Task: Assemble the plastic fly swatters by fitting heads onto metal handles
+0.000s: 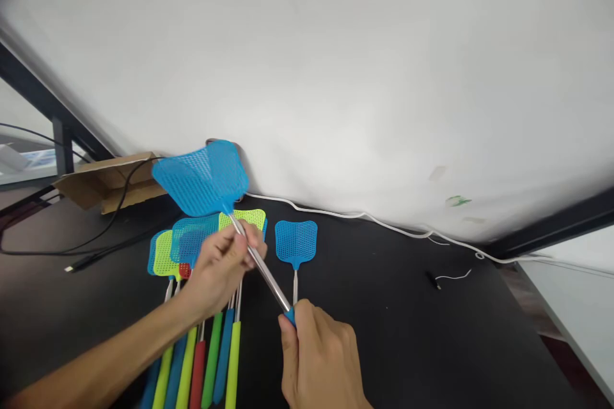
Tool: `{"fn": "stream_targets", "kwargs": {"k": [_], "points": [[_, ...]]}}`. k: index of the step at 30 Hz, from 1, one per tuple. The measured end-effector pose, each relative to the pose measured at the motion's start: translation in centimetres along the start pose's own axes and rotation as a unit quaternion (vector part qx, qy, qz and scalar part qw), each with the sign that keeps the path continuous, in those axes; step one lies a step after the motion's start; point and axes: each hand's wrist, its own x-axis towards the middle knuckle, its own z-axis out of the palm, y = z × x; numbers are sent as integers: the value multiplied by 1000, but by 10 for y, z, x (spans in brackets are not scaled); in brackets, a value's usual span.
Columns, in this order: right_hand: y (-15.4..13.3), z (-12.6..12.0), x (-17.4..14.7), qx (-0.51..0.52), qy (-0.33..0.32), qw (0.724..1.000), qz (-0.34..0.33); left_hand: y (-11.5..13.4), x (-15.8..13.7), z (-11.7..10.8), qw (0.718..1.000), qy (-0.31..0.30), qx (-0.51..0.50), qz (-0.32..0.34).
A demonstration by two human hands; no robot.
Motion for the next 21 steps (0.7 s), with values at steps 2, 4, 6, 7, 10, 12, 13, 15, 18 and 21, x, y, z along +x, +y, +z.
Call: {"fn": "stream_targets", "kwargs": {"k": [2,4,6,7,10,12,13,15,18,21], "points": [[6,1,1,-19,23,999,36,12,15,-10,994,61,-71,48],[14,1,2,12,2,993,120,22,26,-15,984,113,-95,102],[22,2,4,89,-52,972,212,23,29,-16,978,141,-91,121],[25,3,5,139,-81,954,251,20,28,-14,979,146,-84,113],[26,8,8,277,-127,892,333,4,18,-6,989,128,-49,50],[22,13,10,332,-129,867,348,-8,9,-1,996,90,-19,6],[19,15,11,353,-129,861,344,-13,5,1,998,64,-2,-14],[16,20,13,392,-124,850,330,-20,-2,4,998,9,32,-51],[20,22,15,407,-101,843,337,-25,-9,7,994,-30,71,-76],[32,16,15,337,-69,874,345,-27,-11,8,993,-25,83,-79]]}}
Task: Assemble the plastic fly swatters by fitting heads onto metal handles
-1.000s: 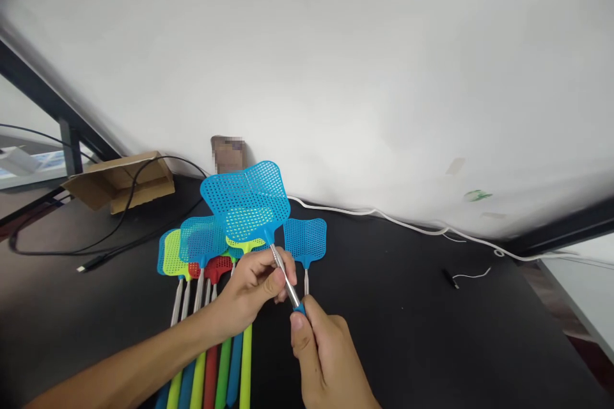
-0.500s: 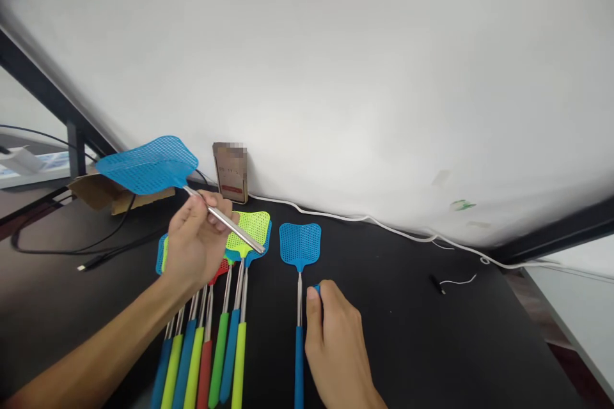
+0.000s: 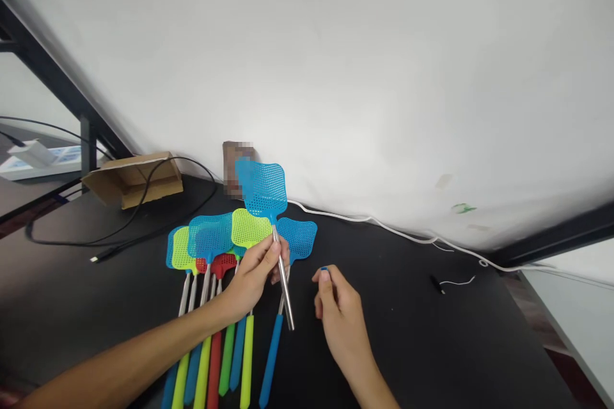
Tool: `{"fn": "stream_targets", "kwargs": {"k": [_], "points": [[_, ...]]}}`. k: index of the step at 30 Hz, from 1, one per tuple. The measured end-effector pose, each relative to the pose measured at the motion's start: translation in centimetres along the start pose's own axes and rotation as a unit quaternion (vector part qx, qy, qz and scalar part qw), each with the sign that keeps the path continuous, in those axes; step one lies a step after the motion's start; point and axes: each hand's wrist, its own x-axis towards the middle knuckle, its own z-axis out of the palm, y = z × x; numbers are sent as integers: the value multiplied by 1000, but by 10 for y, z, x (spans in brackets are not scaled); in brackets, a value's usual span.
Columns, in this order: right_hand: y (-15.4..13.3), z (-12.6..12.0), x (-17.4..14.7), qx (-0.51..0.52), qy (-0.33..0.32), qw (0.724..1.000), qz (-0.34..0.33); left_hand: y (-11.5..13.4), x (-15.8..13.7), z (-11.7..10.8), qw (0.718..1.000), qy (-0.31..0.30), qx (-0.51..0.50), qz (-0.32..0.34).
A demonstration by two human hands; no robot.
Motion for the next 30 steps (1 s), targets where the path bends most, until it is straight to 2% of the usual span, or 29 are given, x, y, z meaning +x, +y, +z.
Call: {"fn": "stream_targets", "kwargs": {"k": [4,6,8,10,13,15,19,22,27,30], "points": [[0,-18,4,-162,55,983,-60,0,0,-1,1000,-11,23,8],[1,-21,5,-287,79,950,-97,1,-1,-2,998,-29,54,4],[3,-20,5,-407,96,899,-130,2,-2,-2,996,-48,80,-8],[7,-16,5,-483,105,856,-151,2,-3,-2,994,-70,83,-23],[12,-10,5,-517,108,832,-168,2,-4,0,992,-110,46,-41],[14,-9,5,-517,103,832,-171,2,-4,2,991,-127,11,-48],[12,-11,5,-505,90,841,-170,1,-6,4,991,-121,-24,-52],[11,-14,5,-476,82,860,-165,-1,-8,5,991,-114,-33,-56],[2,-24,9,-356,89,917,-154,-2,-8,6,991,-116,-26,-66],[-10,-28,6,-180,6,974,-141,3,-10,8,989,-125,10,-72]]}}
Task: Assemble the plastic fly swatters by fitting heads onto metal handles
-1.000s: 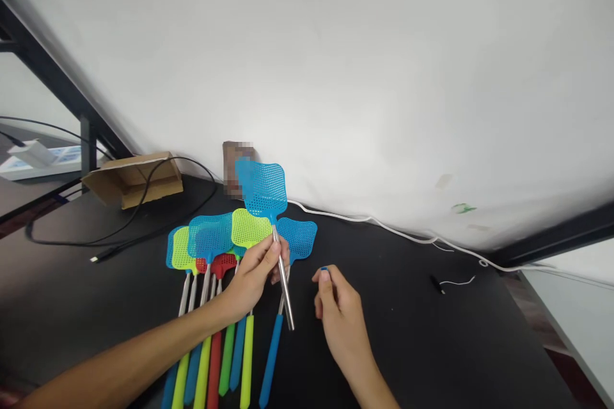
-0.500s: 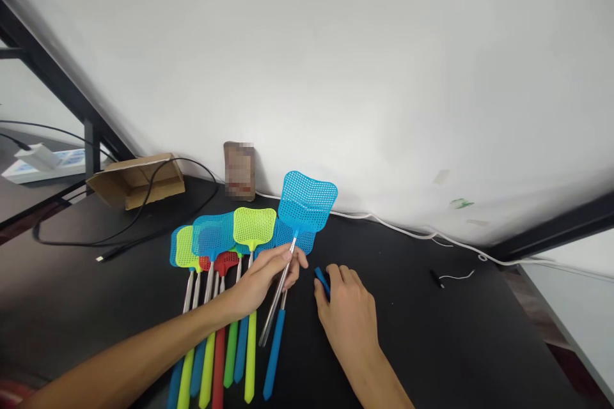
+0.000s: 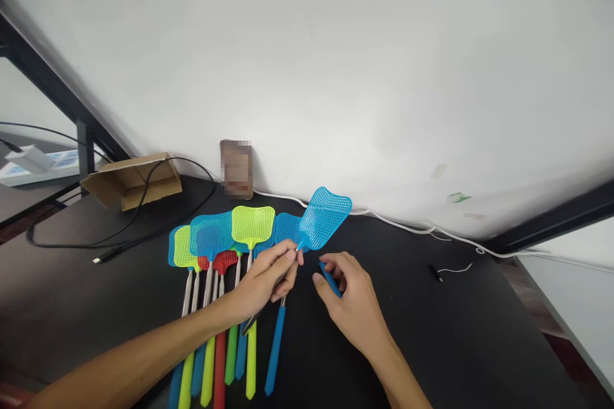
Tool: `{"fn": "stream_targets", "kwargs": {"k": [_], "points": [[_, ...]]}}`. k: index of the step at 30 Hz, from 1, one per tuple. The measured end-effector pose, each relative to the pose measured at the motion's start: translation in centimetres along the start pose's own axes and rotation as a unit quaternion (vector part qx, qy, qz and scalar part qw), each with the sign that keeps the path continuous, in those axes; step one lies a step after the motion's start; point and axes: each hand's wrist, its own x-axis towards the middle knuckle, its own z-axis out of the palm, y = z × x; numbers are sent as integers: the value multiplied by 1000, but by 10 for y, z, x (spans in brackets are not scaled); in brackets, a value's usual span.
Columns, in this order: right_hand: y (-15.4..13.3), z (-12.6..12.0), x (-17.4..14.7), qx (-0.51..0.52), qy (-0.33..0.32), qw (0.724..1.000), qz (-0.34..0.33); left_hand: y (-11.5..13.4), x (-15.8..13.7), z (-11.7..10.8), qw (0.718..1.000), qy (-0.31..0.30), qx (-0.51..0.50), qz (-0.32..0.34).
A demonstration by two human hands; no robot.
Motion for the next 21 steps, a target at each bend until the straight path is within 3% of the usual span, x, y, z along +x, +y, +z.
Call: {"fn": "stream_targets", "kwargs": {"k": [3,7,9,12,15,17,19,21], "points": [[-8,2,-5,198,-46,979,5,4,-5,6,996,-7,85,9],[-8,21,-14,322,54,944,50,7,-12,16,983,-36,177,28],[-10,30,-17,381,87,917,83,10,-14,20,984,-51,172,7],[-21,33,-17,469,76,870,136,14,-15,21,990,-65,116,-41],[-25,16,-10,514,69,838,170,13,-17,19,993,-79,30,-86],[-16,-7,-1,526,127,825,162,9,-18,17,990,-92,-23,-109],[0,-33,8,498,224,831,103,5,-18,15,988,-85,-57,-112],[20,-52,16,404,304,858,85,1,-15,14,992,-43,-66,-99]]}}
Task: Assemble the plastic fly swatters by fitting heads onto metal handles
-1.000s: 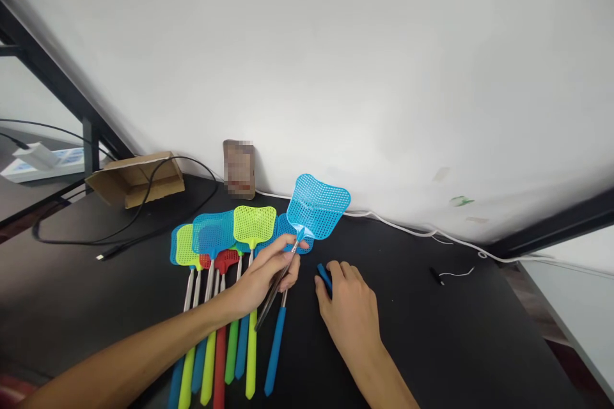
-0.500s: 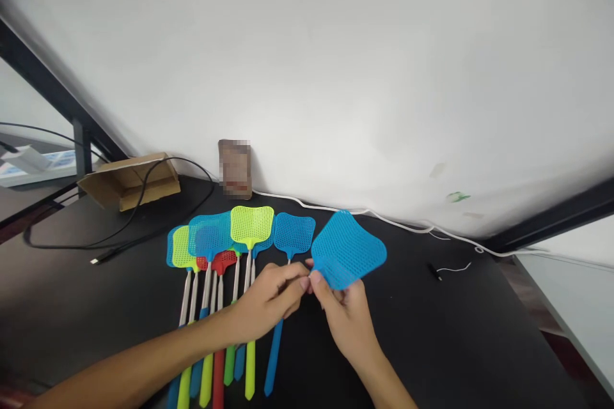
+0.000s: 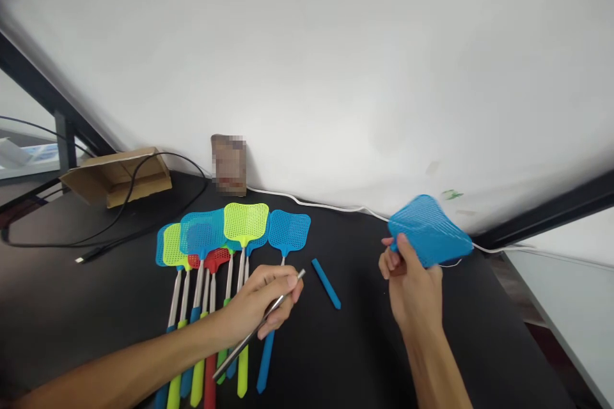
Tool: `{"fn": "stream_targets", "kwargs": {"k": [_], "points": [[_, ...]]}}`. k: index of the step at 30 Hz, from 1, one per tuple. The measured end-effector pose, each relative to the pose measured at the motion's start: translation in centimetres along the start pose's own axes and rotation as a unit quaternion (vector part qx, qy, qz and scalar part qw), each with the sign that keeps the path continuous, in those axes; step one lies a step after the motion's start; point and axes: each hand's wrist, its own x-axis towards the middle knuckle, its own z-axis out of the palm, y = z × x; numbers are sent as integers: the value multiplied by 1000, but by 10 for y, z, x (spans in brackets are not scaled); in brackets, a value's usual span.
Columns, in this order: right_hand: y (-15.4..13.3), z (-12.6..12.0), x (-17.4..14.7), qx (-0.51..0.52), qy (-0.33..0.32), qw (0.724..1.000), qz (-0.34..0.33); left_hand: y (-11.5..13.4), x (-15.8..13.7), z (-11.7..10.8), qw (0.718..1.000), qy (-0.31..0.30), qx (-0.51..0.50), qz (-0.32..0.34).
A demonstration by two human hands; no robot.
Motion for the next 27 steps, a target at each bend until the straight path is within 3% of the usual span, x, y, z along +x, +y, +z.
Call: {"fn": "stream_targets", "kwargs": {"k": [3,6,9,12,15,18,21,27], "points": [[11,-16,15,-178,-51,981,66,-3,8,-2,997,75,3,14],[24,-15,11,-346,-170,916,115,-5,14,-3,991,135,-13,10],[26,-10,5,-501,-200,841,41,-7,15,-3,983,173,-62,22],[18,-7,1,-625,-132,766,-74,-9,13,-4,979,168,-104,47],[13,-3,-5,-658,-116,735,-118,-8,13,-6,982,150,-90,65],[14,6,-17,-646,-178,726,-151,-7,15,-5,988,140,-42,48],[19,15,-31,-652,-241,698,-172,-9,17,-5,988,149,-21,30],[25,25,-46,-688,-298,643,-157,-31,18,-14,985,121,83,87]]}}
